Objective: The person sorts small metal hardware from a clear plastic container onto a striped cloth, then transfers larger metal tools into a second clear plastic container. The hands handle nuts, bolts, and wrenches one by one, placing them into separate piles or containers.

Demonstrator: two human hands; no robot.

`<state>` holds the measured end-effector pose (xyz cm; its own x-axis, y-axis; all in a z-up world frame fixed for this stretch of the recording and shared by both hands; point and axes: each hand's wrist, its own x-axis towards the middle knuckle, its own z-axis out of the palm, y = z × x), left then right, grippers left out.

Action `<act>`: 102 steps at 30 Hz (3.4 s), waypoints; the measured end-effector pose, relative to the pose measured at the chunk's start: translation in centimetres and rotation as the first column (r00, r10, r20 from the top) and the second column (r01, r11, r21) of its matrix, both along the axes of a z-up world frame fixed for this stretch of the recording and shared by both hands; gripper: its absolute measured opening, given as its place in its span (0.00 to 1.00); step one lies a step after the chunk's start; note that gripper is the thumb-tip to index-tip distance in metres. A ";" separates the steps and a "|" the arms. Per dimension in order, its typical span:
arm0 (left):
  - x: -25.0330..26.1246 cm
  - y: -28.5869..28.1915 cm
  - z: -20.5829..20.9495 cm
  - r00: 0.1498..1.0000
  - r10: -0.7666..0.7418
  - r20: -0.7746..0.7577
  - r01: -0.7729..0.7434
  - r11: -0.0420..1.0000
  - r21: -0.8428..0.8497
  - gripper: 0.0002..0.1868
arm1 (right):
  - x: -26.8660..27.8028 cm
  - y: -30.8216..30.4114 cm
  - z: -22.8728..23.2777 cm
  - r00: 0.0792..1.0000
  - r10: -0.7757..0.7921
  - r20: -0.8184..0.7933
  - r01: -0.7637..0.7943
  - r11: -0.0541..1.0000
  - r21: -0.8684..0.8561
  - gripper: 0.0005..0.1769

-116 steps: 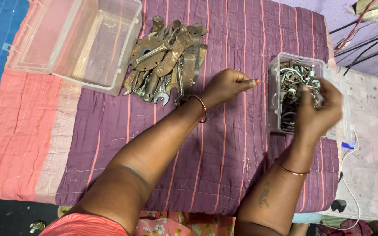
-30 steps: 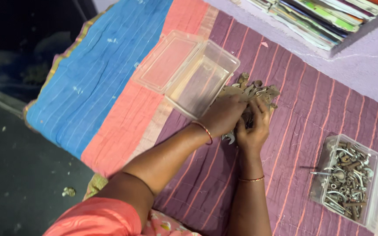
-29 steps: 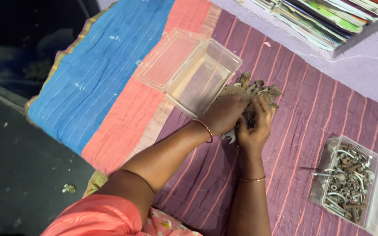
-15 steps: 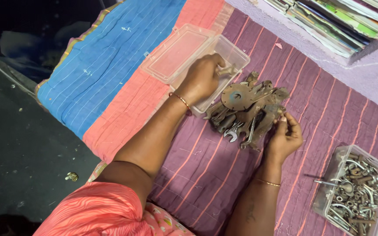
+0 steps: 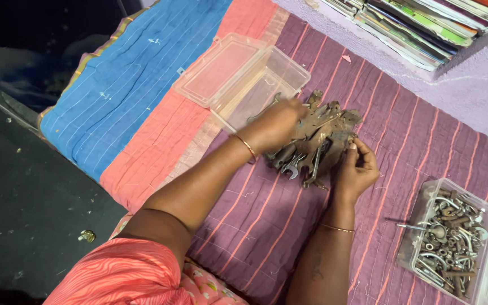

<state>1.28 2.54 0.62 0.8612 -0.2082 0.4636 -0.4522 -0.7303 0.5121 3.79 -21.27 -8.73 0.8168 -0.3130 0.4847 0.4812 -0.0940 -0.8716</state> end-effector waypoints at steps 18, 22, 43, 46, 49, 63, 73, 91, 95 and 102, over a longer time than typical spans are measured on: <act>-0.4 4.8 2.7 0.968 0.250 0.000 -0.234 0.908 -0.348 0.14 | -0.3 -0.4 -0.2 0.997 -0.054 0.047 0.052 0.998 0.040 0.07; 0.1 6.9 2.6 0.872 0.490 -0.020 -0.483 0.852 -0.202 0.12 | -0.5 -0.2 -0.2 0.996 -0.089 0.008 0.089 0.996 0.010 0.07; 2.0 5.4 -2.2 0.868 0.492 -0.070 -0.466 0.855 0.228 0.16 | -1.0 0.2 0.4 0.998 -0.036 -0.057 0.033 0.999 -0.041 0.07; 1.4 5.0 -0.9 0.841 0.539 0.052 -0.523 0.783 0.336 0.17 | -1.0 0.2 0.4 0.999 -0.039 -0.013 0.038 0.996 -0.080 0.07; 0.7 5.6 0.5 0.834 0.452 -0.317 -0.325 0.866 0.380 0.10 | -0.8 0.2 0.2 0.999 -0.028 -0.026 0.027 0.998 -0.054 0.07; -2.2 -3.8 -1.7 0.991 0.018 0.130 -0.031 0.995 0.096 0.06 | -0.4 0.1 -0.4 0.998 -0.060 -0.004 0.059 0.989 -0.134 0.08; -1.0 -2.3 -1.2 1.000 0.016 -0.018 -0.015 0.999 0.037 0.17 | -0.4 0.1 -0.4 0.999 -0.038 -0.005 0.037 0.990 -0.137 0.08; 2.5 6.7 -0.9 0.879 0.268 -0.395 -0.161 0.946 0.283 0.09 | -0.8 0.3 -0.3 0.998 -0.066 0.004 0.066 0.989 -0.135 0.08; 1.8 5.7 -0.5 0.838 0.292 -0.461 -0.196 0.949 0.245 0.08 | -0.8 0.2 -0.2 0.998 -0.067 0.000 0.067 0.989 -0.129 0.08; -1.4 0.6 1.2 0.997 -0.006 0.079 0.011 0.998 -0.065 0.05 | -0.5 0.3 -0.4 0.997 -0.067 0.029 0.071 0.987 -0.142 0.08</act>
